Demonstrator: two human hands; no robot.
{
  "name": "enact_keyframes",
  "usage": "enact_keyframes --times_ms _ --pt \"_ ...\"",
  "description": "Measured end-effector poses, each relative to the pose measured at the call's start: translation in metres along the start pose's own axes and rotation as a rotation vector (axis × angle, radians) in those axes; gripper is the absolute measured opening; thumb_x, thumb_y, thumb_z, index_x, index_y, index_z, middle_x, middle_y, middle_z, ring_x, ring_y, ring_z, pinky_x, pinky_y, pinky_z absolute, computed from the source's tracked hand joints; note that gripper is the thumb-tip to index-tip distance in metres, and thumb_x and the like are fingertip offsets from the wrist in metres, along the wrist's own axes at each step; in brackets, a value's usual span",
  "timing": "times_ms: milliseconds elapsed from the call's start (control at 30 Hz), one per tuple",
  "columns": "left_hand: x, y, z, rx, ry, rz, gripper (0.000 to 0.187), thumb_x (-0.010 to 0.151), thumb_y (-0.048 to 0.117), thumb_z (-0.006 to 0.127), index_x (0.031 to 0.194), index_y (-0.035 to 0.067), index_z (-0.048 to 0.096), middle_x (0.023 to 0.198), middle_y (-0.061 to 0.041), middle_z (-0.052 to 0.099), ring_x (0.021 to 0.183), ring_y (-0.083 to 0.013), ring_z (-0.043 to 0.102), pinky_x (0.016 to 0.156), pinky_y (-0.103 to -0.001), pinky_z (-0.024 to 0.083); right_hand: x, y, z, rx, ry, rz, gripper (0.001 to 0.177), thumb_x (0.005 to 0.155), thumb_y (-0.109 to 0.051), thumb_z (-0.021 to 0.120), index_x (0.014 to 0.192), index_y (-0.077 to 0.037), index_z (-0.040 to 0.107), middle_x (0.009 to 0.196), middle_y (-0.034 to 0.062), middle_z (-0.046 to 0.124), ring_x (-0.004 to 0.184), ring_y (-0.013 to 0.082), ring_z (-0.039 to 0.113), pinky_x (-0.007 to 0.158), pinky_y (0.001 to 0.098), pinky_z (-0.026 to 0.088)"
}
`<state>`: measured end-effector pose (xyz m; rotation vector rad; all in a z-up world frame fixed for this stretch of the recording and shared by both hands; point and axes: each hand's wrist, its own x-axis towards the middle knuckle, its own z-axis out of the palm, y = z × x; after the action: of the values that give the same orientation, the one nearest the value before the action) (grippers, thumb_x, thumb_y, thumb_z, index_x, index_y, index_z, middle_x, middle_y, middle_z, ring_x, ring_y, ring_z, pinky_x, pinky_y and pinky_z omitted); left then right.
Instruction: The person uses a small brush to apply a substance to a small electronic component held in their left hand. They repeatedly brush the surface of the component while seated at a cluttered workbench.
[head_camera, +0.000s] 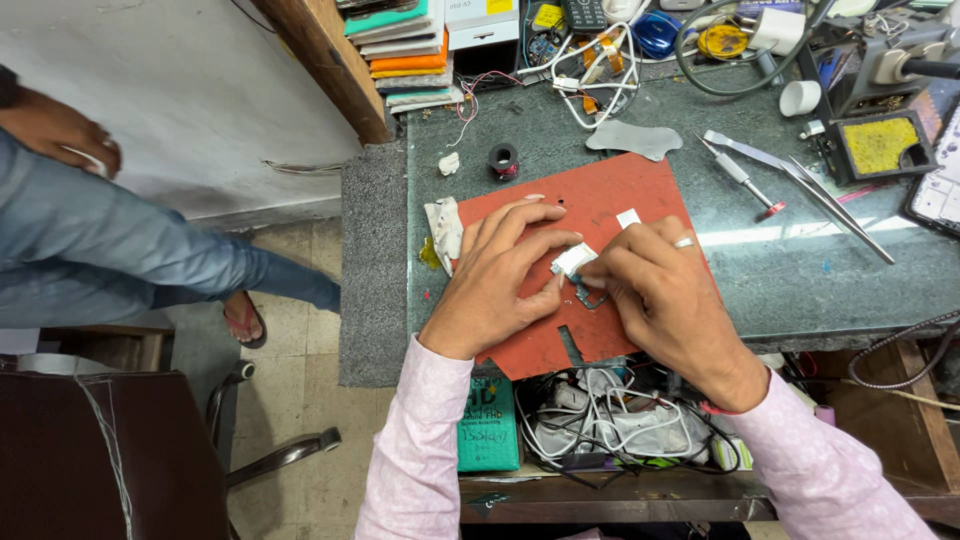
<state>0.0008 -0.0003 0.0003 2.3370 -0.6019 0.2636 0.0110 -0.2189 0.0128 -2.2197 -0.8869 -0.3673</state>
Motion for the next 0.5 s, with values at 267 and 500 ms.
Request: enact_keyframes --times_ms 267,500 --pt "-0.0003 -0.0006 -0.0011 0.011 0.004 -0.004 0.047 0.080 0.020 0.077 0.126 0.018 0.068 0.143 -0.004 0.055 0.141 -0.0257 0.046 0.113 -0.042 0.033 0.0015 -0.0003 -0.0004 -0.049 0.042 0.001 0.018 0.079 0.004 0.071 0.092 -0.009 0.073 0.089 0.0043 0.061 0.087 0.0277 0.053 0.083 0.0414 0.039" --pt "0.0004 0.0013 -0.0026 0.003 0.001 0.000 0.046 0.080 0.021 0.077 0.126 0.017 0.068 0.143 -0.005 0.055 0.141 -0.0262 0.045 0.113 -0.043 0.033 0.0011 -0.0008 -0.0014 -0.021 0.000 0.003 0.018 0.078 0.003 0.071 0.091 -0.009 0.073 0.088 0.0064 0.059 0.087 0.0293 0.051 0.081 0.0405 0.039"
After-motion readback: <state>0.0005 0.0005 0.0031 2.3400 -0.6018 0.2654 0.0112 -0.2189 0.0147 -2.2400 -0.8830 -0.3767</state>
